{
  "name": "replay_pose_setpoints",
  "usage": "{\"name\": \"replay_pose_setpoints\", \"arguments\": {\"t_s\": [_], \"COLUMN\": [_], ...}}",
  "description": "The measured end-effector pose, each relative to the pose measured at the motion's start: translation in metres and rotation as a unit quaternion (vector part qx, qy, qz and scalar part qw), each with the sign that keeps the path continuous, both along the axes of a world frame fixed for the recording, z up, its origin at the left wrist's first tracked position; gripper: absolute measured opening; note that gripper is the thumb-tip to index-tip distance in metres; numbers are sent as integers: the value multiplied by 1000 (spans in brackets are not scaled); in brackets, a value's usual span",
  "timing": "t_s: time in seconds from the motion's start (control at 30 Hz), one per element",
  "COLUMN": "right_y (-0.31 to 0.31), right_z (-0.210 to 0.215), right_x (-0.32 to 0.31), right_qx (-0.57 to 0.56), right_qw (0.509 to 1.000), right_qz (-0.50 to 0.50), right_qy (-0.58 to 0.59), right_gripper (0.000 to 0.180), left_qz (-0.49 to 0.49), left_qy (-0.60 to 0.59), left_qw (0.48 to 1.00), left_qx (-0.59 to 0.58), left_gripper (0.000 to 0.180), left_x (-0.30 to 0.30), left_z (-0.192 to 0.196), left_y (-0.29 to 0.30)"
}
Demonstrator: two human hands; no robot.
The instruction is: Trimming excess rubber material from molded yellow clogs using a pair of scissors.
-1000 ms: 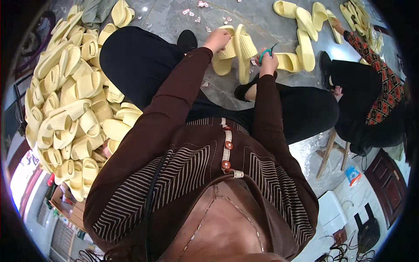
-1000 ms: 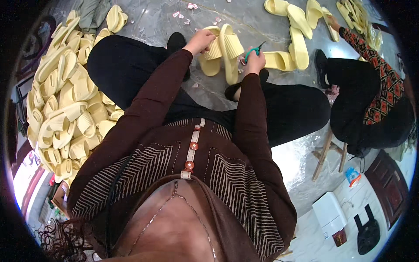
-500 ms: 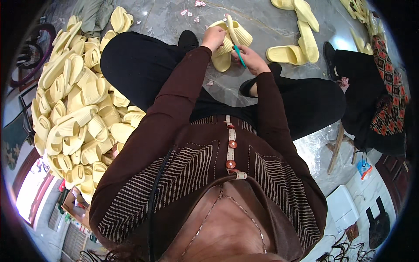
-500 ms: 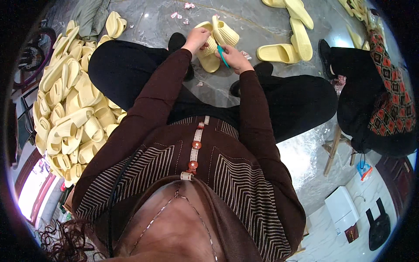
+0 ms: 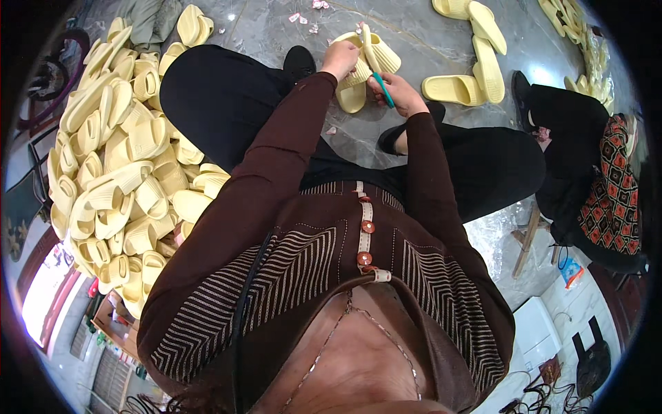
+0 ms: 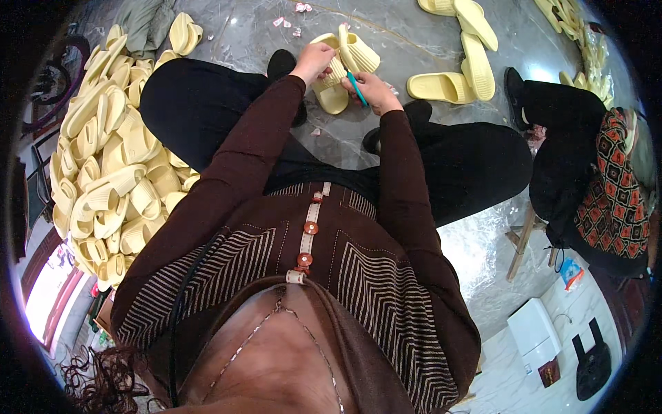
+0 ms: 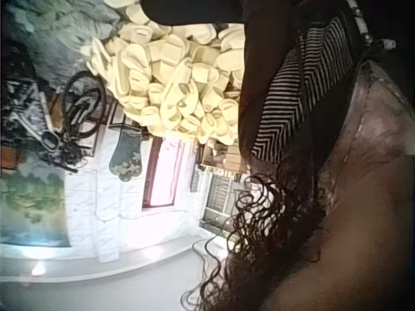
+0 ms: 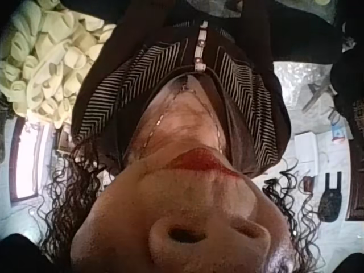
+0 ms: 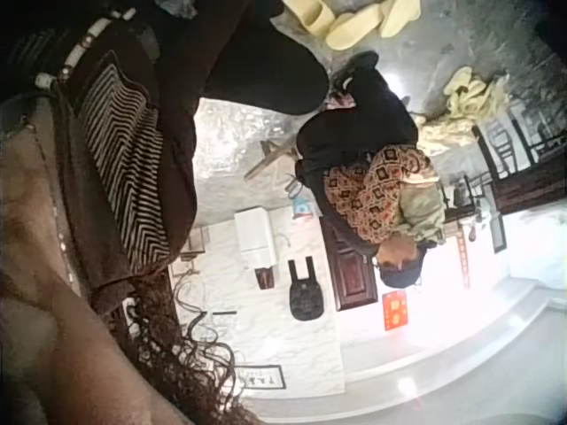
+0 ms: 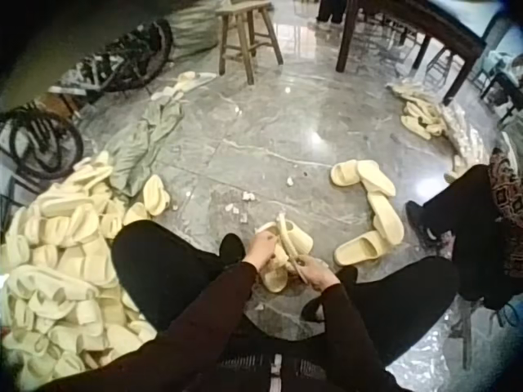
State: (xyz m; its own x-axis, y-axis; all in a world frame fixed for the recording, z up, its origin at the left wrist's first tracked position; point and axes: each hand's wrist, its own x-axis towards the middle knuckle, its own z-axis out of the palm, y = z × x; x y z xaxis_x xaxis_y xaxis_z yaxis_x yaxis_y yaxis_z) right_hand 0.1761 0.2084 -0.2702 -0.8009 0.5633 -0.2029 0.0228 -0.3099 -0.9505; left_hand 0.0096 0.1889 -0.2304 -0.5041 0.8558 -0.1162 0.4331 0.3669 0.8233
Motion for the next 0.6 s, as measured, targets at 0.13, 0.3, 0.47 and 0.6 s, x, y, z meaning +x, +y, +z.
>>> {"name": "replay_pose_setpoints", "arguments": {"t_s": [0.13, 0.3, 0.47, 0.6], "right_y": [2, 1, 11, 23], "right_z": [6, 20, 29, 26], "right_x": [-2, 1, 7, 9], "right_qx": [0, 71, 124, 134], "right_qw": [1000, 996, 970, 941], "right_qz": [-14, -49, -203, -311], "right_qy": [-9, -34, -39, 24], "right_gripper": [26, 31, 40, 43], "left_qz": [-13, -17, -36, -61], "left_qy": [10, 7, 62, 188], "left_qw": [1000, 1000, 997, 980], "left_qx": [6, 3, -20, 13], "left_gripper": [18, 17, 18, 20], "left_x": [1, 1, 0, -1], "left_z": [-1, -2, 3, 12], "left_y": [2, 2, 3, -1]}}
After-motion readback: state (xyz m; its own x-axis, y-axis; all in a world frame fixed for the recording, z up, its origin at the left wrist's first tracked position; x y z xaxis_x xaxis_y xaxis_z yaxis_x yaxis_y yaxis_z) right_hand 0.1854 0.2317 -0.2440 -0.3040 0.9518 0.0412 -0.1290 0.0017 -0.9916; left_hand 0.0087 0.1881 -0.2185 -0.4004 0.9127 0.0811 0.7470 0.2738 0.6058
